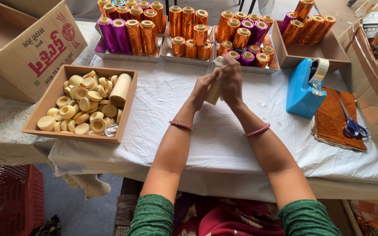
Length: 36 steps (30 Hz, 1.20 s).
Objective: Clean and inspect small cylindrical cardboard or plastic cores using a cloth.
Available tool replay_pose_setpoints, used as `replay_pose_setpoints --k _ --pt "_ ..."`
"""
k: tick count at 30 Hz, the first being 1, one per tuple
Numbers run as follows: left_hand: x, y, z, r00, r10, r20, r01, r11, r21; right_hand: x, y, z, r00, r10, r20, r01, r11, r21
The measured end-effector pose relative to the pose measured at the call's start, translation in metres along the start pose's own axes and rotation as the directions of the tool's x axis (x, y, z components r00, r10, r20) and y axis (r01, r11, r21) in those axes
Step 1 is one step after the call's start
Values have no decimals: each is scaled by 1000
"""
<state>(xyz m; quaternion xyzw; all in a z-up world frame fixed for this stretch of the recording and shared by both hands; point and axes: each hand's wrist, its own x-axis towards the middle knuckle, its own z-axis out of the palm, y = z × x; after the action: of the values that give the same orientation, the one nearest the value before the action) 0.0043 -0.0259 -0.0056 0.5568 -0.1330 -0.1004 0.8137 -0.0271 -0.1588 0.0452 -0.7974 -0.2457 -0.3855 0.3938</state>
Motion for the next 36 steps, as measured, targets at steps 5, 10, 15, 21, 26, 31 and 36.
replay_pose_setpoints --k 5,10,15,21,26,31,36 --pt "-13 23 1 967 163 -193 -191 972 -137 -16 14 13 914 399 79 -399 845 356" --pt "8 -15 -37 995 93 -41 -100 832 -546 -10 -41 5 822 -460 336 546 805 -232" --pt "-12 14 1 1000 24 7 -22 984 -176 -16 -8 8 950 -241 200 283 933 -221" --pt "-21 29 -8 963 126 -240 -208 911 -356 -28 -13 23 947 -103 304 81 993 85" --pt "-6 16 -13 995 8 -100 -62 833 -549 -24 0 25 854 -247 459 372 906 -204" --pt "-4 2 5 994 107 -27 -109 987 -118 -14 15 8 984 -71 164 77 997 -27" --pt "-12 20 -11 979 175 -103 -203 848 -489 -20 -16 18 907 -299 296 349 928 -132"
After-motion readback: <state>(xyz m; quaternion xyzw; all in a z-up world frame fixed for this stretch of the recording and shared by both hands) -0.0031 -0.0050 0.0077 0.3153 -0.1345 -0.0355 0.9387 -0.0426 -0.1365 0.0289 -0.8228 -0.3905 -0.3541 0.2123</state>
